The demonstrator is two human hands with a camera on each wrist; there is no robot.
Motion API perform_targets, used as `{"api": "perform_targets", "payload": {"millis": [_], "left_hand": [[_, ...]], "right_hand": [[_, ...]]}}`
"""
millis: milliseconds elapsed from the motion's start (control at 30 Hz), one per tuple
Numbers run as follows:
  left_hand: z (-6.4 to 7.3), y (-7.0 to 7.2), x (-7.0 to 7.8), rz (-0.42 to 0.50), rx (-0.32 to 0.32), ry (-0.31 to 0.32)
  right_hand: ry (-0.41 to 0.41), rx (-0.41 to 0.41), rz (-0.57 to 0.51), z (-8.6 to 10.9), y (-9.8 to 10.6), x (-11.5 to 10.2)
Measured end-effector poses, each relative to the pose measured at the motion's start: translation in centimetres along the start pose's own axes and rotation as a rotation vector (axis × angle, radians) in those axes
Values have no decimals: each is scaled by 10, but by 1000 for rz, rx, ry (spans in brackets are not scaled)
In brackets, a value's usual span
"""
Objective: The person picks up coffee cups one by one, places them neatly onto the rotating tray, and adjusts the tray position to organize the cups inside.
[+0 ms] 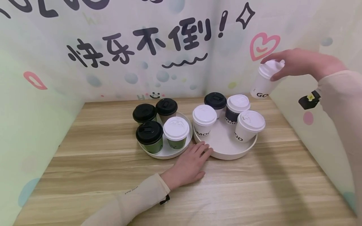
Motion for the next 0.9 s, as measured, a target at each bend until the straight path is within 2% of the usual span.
{"api": "perform_targets", "payload": {"millis": [333,900], "left_hand": [[0,1,1,6,-5,1],[0,0,3,-5,9,-6]], "right_hand": [[40,23,-8,13,9,-19],[125,114,23,38,25,-82]]}}
Point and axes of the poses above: each hand's wrist, its own z-axis away from the middle knuckle, its own y-axis out of the back of the hand, x = y × z, the point moved 5 cm from there along -z, towards the middle knuckle, and after that the axes turned 11 degrees about z, right-handed, at the moved point
